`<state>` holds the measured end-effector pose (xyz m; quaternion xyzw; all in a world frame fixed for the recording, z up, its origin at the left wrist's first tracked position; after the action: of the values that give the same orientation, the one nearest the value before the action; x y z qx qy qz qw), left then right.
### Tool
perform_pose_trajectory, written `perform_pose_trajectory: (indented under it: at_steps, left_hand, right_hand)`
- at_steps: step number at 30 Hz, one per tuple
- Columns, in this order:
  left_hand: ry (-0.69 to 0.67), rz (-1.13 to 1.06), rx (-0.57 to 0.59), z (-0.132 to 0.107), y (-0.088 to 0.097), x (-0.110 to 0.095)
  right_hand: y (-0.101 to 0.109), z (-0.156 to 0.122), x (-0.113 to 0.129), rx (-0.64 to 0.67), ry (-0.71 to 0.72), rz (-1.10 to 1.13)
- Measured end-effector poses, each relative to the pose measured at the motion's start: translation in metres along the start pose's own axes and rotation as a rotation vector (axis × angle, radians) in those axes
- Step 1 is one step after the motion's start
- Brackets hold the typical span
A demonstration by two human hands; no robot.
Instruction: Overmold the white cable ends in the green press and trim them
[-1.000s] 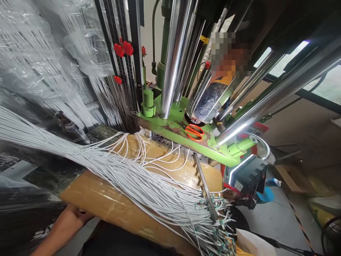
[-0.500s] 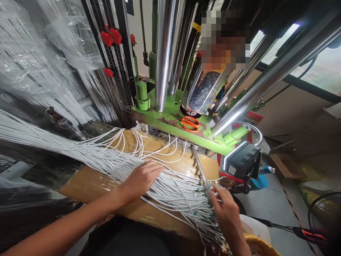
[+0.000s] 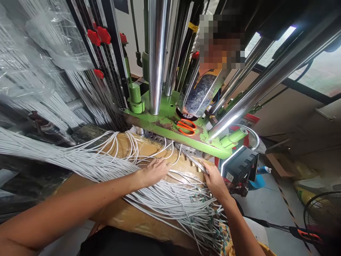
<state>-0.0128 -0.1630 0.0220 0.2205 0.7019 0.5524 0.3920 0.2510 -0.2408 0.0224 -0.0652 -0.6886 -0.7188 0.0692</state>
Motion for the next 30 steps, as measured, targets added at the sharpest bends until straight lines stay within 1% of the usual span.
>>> perform_pose_trajectory:
  at_steps: [3, 5, 6, 7, 9, 11, 13, 16, 17, 19, 21, 22, 24, 27, 29, 30]
  left_hand:
    - [-0.018, -0.112, 0.001, 0.000, 0.004, 0.001]
    - [-0.028, -0.226, 0.016, -0.002, 0.011, 0.004]
    - [-0.027, -0.294, 0.041, -0.003, 0.015, 0.007]
    - [-0.024, -0.366, 0.089, -0.003, 0.018, 0.010]
    - [-0.021, -0.499, 0.235, -0.002, 0.022, 0.016]
    - [-0.018, -0.592, 0.370, 0.000, 0.023, 0.022]
    - [-0.011, -0.652, 0.441, 0.003, 0.020, 0.026]
    - [-0.010, -0.688, 0.516, 0.007, 0.013, 0.028]
    - [-0.015, -0.683, 0.508, 0.008, 0.012, 0.027]
    - [-0.022, -0.666, 0.419, 0.008, 0.018, 0.025]
    - [-0.005, -0.675, 0.310, 0.004, 0.032, 0.021]
    - [0.013, -0.694, 0.286, -0.001, 0.040, 0.020]
    - [0.042, -0.749, 0.294, -0.015, 0.060, 0.019]
    - [0.050, -0.813, 0.318, -0.044, 0.084, 0.016]
    - [0.033, -0.837, 0.342, -0.062, 0.088, 0.009]
    - [0.020, -0.849, 0.356, -0.068, 0.085, 0.002]
  right_hand:
    - [-0.001, 0.014, 0.004, -0.011, 0.010, -0.015]
    - [0.004, 0.014, 0.020, -0.026, 0.024, 0.023]
    - [0.007, 0.012, 0.031, -0.010, 0.053, 0.078]
    - [0.009, 0.010, 0.043, 0.033, 0.089, 0.152]
    - [0.012, 0.004, 0.068, 0.178, 0.156, 0.300]
    - [0.011, -0.001, 0.087, 0.302, 0.178, 0.349]
    - [0.005, -0.004, 0.098, 0.328, 0.163, 0.294]
    - [-0.006, -0.003, 0.106, 0.301, 0.148, 0.179]
    - [-0.008, -0.002, 0.108, 0.292, 0.146, 0.156]
    - [-0.009, -0.001, 0.113, 0.268, 0.139, 0.136]
    - [-0.003, 0.000, 0.118, 0.244, 0.129, 0.138]
    - [0.004, -0.001, 0.120, 0.238, 0.134, 0.145]
    - [0.022, -0.004, 0.120, 0.241, 0.180, 0.160]
    - [0.056, -0.015, 0.111, 0.276, 0.287, 0.179]
    - [0.072, -0.024, 0.106, 0.323, 0.336, 0.183]
    - [0.075, -0.028, 0.105, 0.352, 0.351, 0.165]
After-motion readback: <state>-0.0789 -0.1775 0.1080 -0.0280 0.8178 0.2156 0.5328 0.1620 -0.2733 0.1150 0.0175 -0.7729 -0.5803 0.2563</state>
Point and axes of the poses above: each hand's wrist, its own z-axis towards the middle knuckle, its own y-axis out of the back of the hand, x = y × z, the point moved 2 cm from there along z, towards the middle knuckle, and after that the axes turned 11 degrees about -z, right-handed, at the moved point
